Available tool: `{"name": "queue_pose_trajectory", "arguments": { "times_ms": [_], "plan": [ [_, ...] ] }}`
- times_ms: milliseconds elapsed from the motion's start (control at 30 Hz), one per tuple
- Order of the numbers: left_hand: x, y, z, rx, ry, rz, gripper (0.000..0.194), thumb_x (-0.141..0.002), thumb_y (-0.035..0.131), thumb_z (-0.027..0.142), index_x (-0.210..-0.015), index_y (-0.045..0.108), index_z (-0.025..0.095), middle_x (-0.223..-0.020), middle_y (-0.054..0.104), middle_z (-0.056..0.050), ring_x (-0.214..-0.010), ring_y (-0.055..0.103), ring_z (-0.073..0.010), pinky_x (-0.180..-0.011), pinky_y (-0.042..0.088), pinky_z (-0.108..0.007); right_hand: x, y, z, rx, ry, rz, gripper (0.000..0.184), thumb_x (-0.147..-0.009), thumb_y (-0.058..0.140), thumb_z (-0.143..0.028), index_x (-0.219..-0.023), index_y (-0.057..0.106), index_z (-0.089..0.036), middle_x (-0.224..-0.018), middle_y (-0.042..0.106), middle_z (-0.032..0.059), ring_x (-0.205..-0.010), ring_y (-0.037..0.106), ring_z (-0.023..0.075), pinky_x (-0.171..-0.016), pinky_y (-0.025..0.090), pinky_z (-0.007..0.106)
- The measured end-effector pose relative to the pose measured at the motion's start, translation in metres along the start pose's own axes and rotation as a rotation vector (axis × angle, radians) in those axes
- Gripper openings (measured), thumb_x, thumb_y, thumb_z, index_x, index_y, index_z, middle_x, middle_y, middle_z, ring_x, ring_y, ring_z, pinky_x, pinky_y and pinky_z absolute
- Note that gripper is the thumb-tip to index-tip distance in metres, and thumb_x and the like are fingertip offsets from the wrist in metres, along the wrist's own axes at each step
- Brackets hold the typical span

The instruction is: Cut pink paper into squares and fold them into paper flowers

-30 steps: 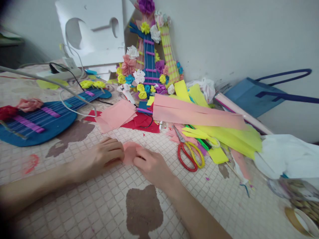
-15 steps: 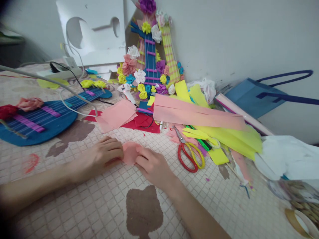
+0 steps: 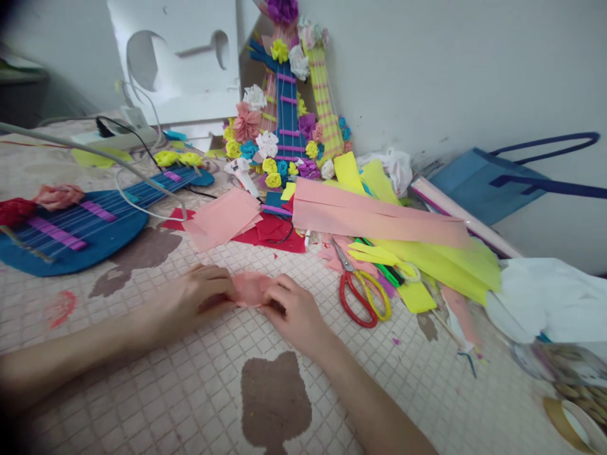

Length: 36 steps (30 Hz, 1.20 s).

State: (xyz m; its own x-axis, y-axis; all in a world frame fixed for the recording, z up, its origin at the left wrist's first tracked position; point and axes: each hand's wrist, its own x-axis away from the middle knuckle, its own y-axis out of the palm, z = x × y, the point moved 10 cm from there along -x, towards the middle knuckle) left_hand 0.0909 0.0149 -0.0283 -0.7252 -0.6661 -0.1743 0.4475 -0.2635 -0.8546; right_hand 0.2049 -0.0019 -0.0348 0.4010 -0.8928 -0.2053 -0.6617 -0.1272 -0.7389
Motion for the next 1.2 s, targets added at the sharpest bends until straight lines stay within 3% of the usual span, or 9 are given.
{"name": "queue_pose_trajectory", "arguments": {
  "times_ms": [433, 1200],
  "plan": [
    [0.0008, 0.0025, -0.0043, -0.015, -0.105, 0.0, 0.008, -0.084, 0.052, 0.017, -0.08, 0.059, 0.016, -0.083, 0.061, -0.003, -0.079, 0.055, -0.018, -0.075, 0.041, -0.033, -0.001, -0.0025, 0.005, -0.054, 0.079, 0.035, 0.011, -0.082, 0.059, -0.01, -0.078, 0.055, -0.019, -0.086, 0.052, 0.0004, -0.073, 0.052, 0.0113, -0.064, 0.042, 0.024],
    [-0.0013, 0.0017, -0.0071, -0.098, -0.121, 0.064, 0.007, -0.08, 0.053, 0.016, -0.073, 0.056, 0.016, -0.076, 0.058, -0.002, -0.071, 0.054, -0.0155, -0.068, 0.038, -0.03, -0.002, -0.0028, 0.0019, 0.071, 0.106, 0.122, 0.016, -0.078, 0.052, -0.006, -0.071, 0.047, -0.02, -0.082, 0.049, 0.0013, -0.07, 0.051, 0.0133, -0.06, 0.041, 0.026]
  ]
}}
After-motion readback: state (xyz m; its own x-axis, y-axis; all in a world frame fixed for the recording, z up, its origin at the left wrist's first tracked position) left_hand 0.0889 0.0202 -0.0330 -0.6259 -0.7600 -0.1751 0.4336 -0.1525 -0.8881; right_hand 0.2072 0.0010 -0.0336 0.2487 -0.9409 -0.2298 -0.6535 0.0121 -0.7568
